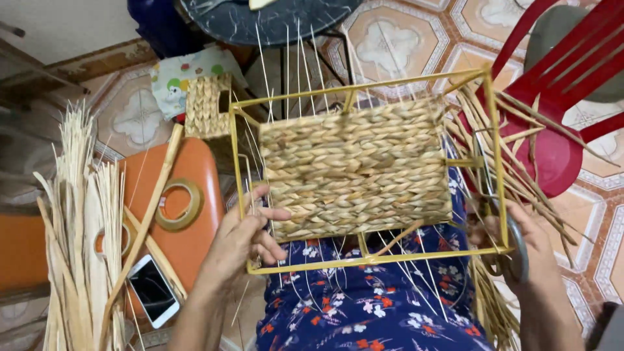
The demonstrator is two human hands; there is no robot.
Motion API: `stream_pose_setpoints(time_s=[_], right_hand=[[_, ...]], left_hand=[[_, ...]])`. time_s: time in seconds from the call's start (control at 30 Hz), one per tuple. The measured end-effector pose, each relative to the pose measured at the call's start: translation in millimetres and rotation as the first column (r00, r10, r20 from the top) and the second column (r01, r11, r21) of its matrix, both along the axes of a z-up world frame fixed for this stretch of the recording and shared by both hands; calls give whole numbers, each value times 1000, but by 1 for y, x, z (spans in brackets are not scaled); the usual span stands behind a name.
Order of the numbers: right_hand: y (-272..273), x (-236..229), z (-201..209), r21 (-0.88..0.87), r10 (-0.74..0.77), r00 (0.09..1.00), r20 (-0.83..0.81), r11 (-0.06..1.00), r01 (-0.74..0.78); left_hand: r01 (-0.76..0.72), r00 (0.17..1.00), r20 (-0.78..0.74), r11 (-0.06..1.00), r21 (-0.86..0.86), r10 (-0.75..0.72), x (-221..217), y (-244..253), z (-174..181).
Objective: Weaving a basket by interlacing fiber strips around a frame.
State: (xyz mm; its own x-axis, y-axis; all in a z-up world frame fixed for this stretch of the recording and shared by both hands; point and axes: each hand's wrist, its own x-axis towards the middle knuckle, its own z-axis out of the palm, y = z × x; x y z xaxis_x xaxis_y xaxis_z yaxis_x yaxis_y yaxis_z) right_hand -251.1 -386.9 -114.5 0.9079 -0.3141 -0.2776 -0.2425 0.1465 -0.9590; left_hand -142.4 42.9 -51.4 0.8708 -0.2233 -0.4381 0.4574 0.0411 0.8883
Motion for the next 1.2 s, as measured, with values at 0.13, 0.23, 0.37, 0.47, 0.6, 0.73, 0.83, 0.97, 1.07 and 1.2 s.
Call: stream_pose_setpoints(time_s=[0.13, 0.23, 0.37, 0.47, 0.6, 0.73, 0.83, 0.97, 1.07, 1.2], right_hand=[[20, -24, 38, -122, -180, 968, -174, 980, 160], [-8, -33, -7, 8, -47, 998, 50, 999, 47], [3, -11, -10, -55, -49, 997, -53, 997, 46], [6, -6, -3, 94, -2, 982, 188, 995, -16], [14, 2, 8, 13, -105, 994, 21, 994, 105], [12, 0, 7, 50, -111, 994, -1, 993, 111], [6, -5, 13, 5, -126, 989, 82, 992, 126], [-8, -33, 3, -106, -315, 945, 86, 940, 323], [-13, -84, -24, -427, -315, 936, 158, 833, 353], [-6, -149, -67, -588, -195, 955, 225, 754, 292]], left_hand=[[93, 995, -31, 994, 50, -91, -15, 0, 44], [135, 991, -52, 960, 244, -126, -17, 5, 18], [221, 975, -111, 771, 597, -194, -8, -10, 25], [154, 947, -70, 250, 956, -313, -1, -21, 37], [-521, 469, 359, 76, 850, -807, 13, -40, 29], [-202, 103, 449, 423, 883, -888, 31, -77, 21], [163, 108, 445, 458, 874, -889, 50, -118, 15], [300, 56, 372, 371, 879, -926, 64, -186, 3], [258, -16, 328, 313, 914, -945, 66, -225, -11], [329, -48, 67, 47, 943, -997, 64, -258, -38]])
